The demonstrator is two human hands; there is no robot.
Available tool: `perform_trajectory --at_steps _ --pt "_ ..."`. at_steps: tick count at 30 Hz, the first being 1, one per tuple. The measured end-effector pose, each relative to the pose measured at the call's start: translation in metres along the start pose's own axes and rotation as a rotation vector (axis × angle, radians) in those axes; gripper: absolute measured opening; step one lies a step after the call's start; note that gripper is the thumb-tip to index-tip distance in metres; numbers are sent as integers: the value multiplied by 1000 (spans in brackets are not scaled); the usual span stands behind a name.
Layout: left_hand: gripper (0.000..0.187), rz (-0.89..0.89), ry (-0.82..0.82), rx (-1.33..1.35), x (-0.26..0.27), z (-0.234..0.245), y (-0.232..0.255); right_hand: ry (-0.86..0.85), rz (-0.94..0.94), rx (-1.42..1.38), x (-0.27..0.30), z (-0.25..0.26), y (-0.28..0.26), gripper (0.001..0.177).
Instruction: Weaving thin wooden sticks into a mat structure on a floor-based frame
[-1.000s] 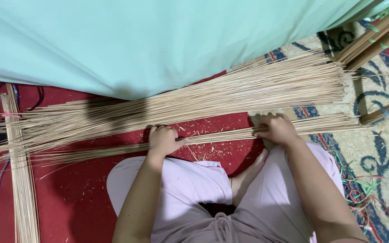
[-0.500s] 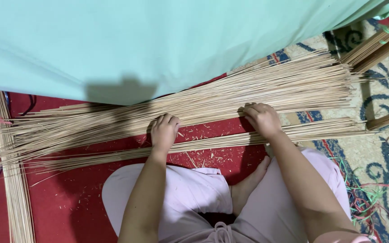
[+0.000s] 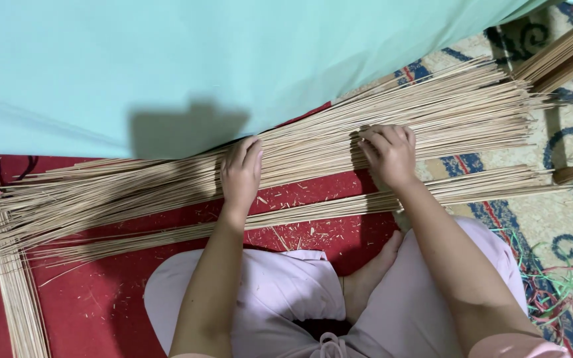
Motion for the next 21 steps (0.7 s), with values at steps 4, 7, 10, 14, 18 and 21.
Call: perform_trajectory --at_steps 4,7,10,14,18,21 --pt "18 30 -35 -28 -4 -19 -21 -50 9 -20 -27 -9 -8 23" --pt "10 90 -89 13 -6 -34 -35 -114 27 -3 -43 -16 -17 24" --pt "6 112 -102 71 -7 -35 -38 -163 24 -35 -48 -26 -19 15" --pt "9 130 -148 124 -4 -31 -35 -216 43 -44 -50 -41 -18 11" --pt "15 128 -204 97 -3 -24 -28 -235 57 -135 -51 -32 -24 12" --pt "9 73 -166 101 -12 -9 -13 -139 114 -147 -53 -9 -37 7"
Point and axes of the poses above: each hand's wrist, its own x-axis away from the middle knuckle, its own z-axis out of the back of the hand, y = z × x, the point moved 8 cm from there along -x, towards the middle knuckle, and after that the axes turned 12 degrees about -y, right-handed, at the moved point
